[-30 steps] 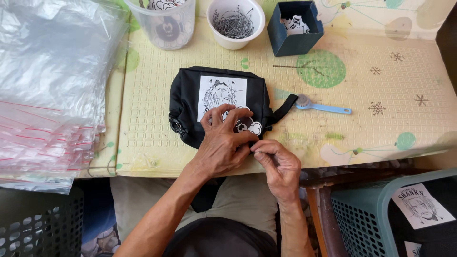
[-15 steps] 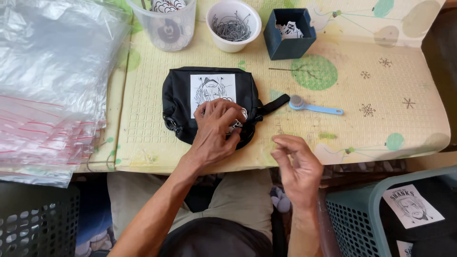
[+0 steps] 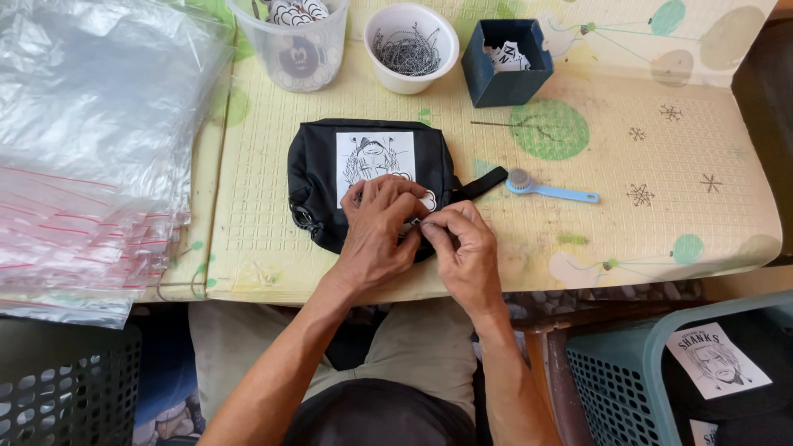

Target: The person assembles a small black shoulder bag by attaching a metal chain and a decorative keychain to the bag's strap. They then place the completed bag into a clear plastic ziplock bag for packaging.

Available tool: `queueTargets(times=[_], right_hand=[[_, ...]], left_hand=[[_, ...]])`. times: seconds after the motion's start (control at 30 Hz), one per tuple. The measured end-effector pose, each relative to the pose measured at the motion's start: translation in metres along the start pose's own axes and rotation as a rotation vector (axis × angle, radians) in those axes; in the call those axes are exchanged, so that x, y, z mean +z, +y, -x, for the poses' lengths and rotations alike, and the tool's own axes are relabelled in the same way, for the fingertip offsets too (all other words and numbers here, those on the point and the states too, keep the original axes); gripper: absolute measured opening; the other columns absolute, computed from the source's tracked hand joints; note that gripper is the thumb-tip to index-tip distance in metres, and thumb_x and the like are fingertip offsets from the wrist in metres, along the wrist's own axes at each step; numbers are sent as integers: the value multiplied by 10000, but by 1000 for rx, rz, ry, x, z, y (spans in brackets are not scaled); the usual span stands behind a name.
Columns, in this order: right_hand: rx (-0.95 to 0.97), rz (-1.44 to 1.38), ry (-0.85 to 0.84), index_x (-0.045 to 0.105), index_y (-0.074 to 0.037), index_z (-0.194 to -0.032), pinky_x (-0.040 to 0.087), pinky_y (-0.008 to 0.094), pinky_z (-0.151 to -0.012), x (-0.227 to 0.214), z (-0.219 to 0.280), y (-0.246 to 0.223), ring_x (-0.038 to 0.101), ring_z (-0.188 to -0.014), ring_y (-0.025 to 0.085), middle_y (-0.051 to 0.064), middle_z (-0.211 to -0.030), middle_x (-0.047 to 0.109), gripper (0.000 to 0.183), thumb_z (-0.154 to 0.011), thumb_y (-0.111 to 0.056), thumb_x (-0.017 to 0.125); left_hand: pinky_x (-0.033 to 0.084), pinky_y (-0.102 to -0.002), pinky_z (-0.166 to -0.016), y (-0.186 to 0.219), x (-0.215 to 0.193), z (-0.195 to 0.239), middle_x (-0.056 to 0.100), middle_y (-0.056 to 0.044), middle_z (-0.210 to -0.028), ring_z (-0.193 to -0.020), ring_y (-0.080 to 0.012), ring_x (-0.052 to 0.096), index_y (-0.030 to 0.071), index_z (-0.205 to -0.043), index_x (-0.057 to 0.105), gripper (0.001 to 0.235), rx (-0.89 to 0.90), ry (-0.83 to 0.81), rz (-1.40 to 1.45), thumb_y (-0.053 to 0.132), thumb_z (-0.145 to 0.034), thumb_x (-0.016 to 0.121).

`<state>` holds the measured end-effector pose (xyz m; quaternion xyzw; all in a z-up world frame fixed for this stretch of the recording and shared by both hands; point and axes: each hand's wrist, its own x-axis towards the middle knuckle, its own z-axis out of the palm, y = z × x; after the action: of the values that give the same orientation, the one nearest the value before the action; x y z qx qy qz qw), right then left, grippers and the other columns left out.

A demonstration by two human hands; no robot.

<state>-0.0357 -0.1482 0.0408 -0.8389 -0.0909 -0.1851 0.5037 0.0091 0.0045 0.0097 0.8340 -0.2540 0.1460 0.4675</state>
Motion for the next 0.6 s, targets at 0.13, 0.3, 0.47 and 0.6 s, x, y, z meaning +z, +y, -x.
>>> queueTargets(times=[0.13, 0.3, 0.47, 0.6], right_hand=[[81, -101, 2, 769, -85, -954, 522, 299, -790, -2, 6, 4, 577, -847, 113, 65, -904, 612, 91, -979, -69, 682], [76, -131, -29, 773, -69, -924, 528, 326, -847, -3, 9, 6, 623, -858, 156, 81, -888, 614, 73, -953, -67, 706], [73, -103, -28, 779, -61, -934, 534, 317, -837, -5, 10, 5, 638, -853, 150, 88, -885, 630, 71, -953, -68, 711], [111, -63, -24, 777, -42, -964, 538, 313, -827, -8, 14, 0, 624, -864, 121, 90, -898, 644, 70, -955, -72, 714]], left_hand=[[213, -634, -1109, 5, -1, 0, 645, -4, -1187, -1301, -289, 507, 213, -907, 694, 121, 11, -4, -37, 181, -800, 740], [250, -633, -1063, 6, 1, 0, 634, 19, -1138, -1287, -271, 501, 213, -792, 672, 79, 55, 28, -130, 180, -781, 743], [257, -639, -1058, 3, 3, 1, 646, 24, -1111, -1268, -261, 529, 221, -804, 686, 93, 96, 39, -138, 150, -759, 725], [295, -648, -1077, -1, 8, 6, 665, -25, -1133, -1284, -291, 561, 214, -888, 704, 173, 175, 29, -185, 123, -741, 707]])
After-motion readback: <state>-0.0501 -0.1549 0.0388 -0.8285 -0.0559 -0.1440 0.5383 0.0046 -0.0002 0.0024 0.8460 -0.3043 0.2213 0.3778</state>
